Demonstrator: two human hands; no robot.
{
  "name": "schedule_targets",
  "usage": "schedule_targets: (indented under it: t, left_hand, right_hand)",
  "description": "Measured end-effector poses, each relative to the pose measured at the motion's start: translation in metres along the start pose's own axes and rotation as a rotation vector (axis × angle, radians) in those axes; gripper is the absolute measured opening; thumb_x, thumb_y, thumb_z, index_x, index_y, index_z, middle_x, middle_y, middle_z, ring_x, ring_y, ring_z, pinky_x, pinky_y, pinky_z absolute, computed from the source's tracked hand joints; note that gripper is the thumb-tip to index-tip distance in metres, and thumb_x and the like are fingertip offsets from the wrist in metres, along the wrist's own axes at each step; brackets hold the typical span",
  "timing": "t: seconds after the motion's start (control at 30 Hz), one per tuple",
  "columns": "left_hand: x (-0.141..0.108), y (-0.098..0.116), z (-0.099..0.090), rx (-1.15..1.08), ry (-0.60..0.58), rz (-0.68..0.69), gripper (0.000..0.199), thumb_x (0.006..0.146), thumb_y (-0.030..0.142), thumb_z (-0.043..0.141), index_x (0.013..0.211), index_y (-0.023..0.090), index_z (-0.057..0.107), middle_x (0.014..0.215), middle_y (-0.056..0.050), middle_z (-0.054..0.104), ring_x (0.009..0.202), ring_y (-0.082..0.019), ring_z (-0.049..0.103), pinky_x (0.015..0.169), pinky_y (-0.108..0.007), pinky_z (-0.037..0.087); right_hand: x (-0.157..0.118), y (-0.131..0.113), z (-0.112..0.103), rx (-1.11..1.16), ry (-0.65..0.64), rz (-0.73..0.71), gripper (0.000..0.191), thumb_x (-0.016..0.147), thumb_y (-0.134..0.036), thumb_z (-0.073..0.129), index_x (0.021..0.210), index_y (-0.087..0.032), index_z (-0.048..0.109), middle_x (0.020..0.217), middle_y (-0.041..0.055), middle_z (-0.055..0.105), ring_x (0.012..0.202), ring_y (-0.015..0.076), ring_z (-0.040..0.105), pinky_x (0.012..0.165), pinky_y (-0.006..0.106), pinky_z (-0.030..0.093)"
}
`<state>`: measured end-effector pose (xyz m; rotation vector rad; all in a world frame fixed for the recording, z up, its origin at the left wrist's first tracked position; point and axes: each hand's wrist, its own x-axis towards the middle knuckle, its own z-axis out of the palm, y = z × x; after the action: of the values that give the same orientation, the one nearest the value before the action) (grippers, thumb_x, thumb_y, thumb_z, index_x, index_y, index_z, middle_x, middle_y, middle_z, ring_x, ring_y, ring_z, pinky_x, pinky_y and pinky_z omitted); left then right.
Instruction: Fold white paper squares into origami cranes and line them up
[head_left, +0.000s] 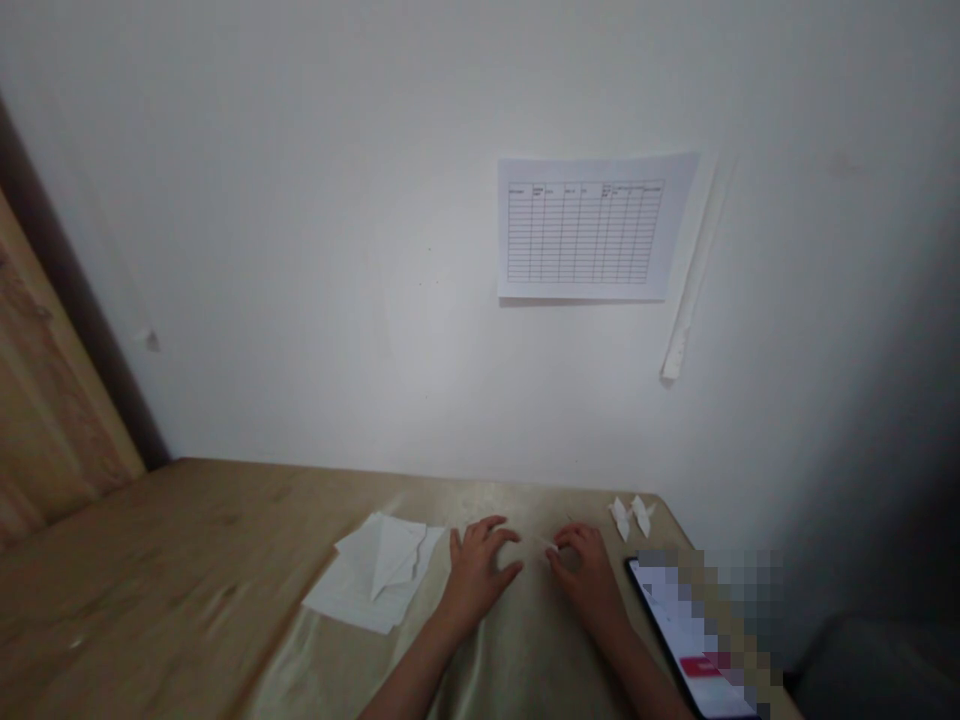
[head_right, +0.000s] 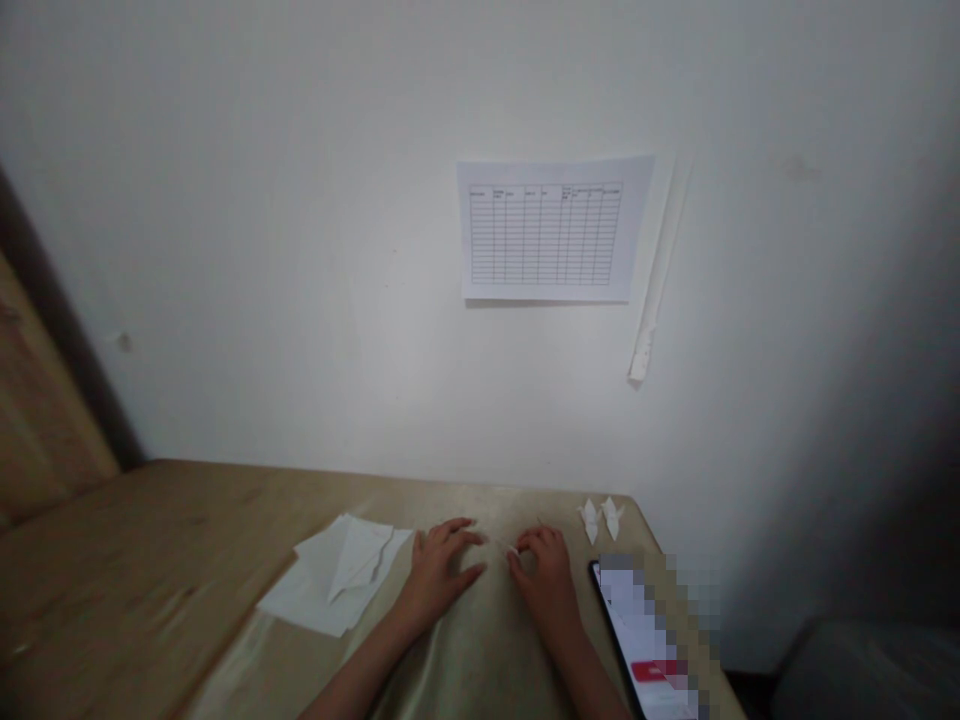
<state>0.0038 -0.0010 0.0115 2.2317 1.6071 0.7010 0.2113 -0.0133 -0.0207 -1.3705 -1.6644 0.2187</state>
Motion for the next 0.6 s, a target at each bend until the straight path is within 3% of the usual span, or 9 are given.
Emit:
schedule_targets:
  t: [0.1,0.27,0.47,0.6]
  left_hand:
    - [-0.001,0.001,-0.002,0.009,-0.005,-0.020,0.035,0.083,0.034,0.070,0.117,0.037,0.066,0.143,-0.002,0.055,0.136,-0.028,0.046,0.118,-0.066,0.012]
    - [-0.001,-0.001,0.000,0.025,-0.002,-0.058,0.027,0.083,0.036,0.068,0.110,0.036,0.071,0.142,-0.002,0.057,0.135,-0.029,0.046,0.118,-0.065,0.013]
    - [0.000,-0.002,0.001,0.036,-0.033,-0.063,0.015,0.085,0.037,0.065,0.096,0.036,0.076,0.141,-0.002,0.058,0.133,-0.030,0.046,0.117,-0.066,0.012]
    - [-0.001,0.001,-0.001,0.028,-0.054,-0.035,0.018,0.084,0.035,0.067,0.099,0.039,0.075,0.140,0.000,0.059,0.133,-0.029,0.046,0.117,-0.068,0.009]
  right_hand:
    - [-0.001,0.000,-0.004,-0.104,0.006,-0.040,0.007,0.086,-0.027,0.059,0.084,-0.023,0.065,0.099,0.0072,0.067,0.105,0.0254,0.055,0.100,0.043,0.042]
    - [-0.002,-0.004,-0.006,-0.165,-0.152,-0.040,0.006,0.081,-0.020,0.064,0.082,-0.024,0.070,0.103,0.0057,0.069,0.110,0.0242,0.057,0.105,0.042,0.039]
    - [-0.002,-0.010,-0.005,-0.116,-0.357,0.040,0.012,0.084,-0.033,0.066,0.081,-0.028,0.077,0.107,0.0009,0.075,0.117,0.0231,0.060,0.121,0.051,0.014]
    - [-0.003,-0.007,-0.003,-0.069,-0.344,0.045,0.024,0.091,-0.035,0.056,0.086,-0.025,0.078,0.116,0.0053,0.073,0.121,0.0240,0.058,0.118,0.048,0.024]
